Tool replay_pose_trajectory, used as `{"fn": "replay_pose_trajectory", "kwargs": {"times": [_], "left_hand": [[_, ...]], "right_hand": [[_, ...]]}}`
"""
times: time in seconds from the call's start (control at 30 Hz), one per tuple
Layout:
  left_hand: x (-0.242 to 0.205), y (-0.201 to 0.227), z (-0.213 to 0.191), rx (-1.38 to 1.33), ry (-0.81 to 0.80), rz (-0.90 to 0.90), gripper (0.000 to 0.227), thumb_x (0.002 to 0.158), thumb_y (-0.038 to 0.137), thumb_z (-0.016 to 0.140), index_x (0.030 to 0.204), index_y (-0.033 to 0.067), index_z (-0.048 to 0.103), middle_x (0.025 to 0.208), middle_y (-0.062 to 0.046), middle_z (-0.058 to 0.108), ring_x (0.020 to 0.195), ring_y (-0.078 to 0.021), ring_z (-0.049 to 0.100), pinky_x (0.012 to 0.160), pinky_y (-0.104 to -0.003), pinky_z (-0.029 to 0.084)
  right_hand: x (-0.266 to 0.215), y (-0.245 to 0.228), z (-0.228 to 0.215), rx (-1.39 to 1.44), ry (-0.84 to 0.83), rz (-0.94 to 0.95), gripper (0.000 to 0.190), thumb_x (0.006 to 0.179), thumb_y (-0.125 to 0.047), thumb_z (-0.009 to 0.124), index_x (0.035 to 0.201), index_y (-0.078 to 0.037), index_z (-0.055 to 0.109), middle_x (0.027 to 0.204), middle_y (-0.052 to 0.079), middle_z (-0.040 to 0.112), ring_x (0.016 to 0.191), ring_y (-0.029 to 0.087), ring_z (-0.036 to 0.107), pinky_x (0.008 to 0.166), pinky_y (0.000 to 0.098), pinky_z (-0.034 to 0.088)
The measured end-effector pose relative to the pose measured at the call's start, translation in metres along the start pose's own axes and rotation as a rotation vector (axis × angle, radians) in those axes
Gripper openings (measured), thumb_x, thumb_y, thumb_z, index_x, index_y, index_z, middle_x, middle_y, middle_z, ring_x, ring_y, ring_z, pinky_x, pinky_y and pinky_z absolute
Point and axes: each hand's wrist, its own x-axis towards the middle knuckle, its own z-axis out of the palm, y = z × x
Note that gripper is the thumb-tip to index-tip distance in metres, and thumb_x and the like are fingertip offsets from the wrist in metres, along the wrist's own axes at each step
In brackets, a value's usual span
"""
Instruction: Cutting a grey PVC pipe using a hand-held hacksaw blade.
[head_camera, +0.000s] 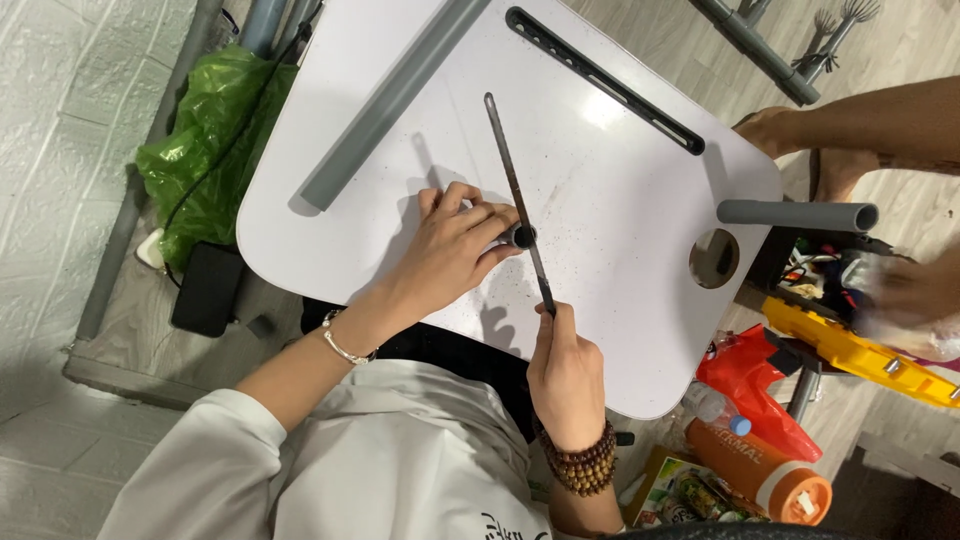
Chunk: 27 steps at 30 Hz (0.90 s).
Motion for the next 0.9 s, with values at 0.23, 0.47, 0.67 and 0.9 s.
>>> {"fn": "replay_pose_trajectory", "kwargs": {"times": [0.23,0.47,0.67,0.9], "left_hand": [[-0.003,-0.003,0.007,0.014,0.025,0.009,0.036,0.094,0.035,0.075,0.120,0.0098,0.072,0.104,0.004,0.074,0.108,-0.0212,0.050,0.092,-0.040,0.030],[-0.003,-0.002,0.005,-0.008,0.027,0.017,0.033,0.094,0.034,0.075,0.116,0.0104,0.072,0.104,0.004,0.075,0.105,-0.0212,0.050,0.091,-0.040,0.029],[0.000,0.000,0.008,0.018,0.002,0.001,0.033,0.093,0.036,0.076,0.113,0.0098,0.073,0.093,0.003,0.073,0.102,-0.0210,0.050,0.090,-0.041,0.029],[0.000,0.001,0.011,0.044,0.046,-0.017,0.033,0.092,0.035,0.076,0.112,0.0098,0.075,0.084,0.003,0.074,0.097,-0.0196,0.051,0.087,-0.039,0.029]], "right_hand": [[0.001,0.002,-0.005,-0.036,-0.053,0.030,0.008,0.102,-0.005,0.050,0.102,0.002,0.055,0.045,0.007,0.052,0.033,0.019,0.053,0.033,0.0365,0.037],[0.004,0.001,-0.010,-0.019,-0.107,0.052,0.009,0.102,-0.005,0.051,0.101,0.001,0.057,0.043,0.009,0.050,0.031,0.021,0.049,0.034,0.0372,0.033],[0.003,0.001,-0.006,-0.004,-0.082,0.025,0.006,0.100,-0.002,0.051,0.103,0.002,0.055,0.049,0.011,0.055,0.037,0.024,0.056,0.038,0.0379,0.040],[0.001,-0.005,-0.007,0.030,-0.077,0.039,0.006,0.100,-0.003,0.051,0.099,0.002,0.053,0.050,0.015,0.058,0.040,0.029,0.059,0.039,0.0405,0.042]]}}
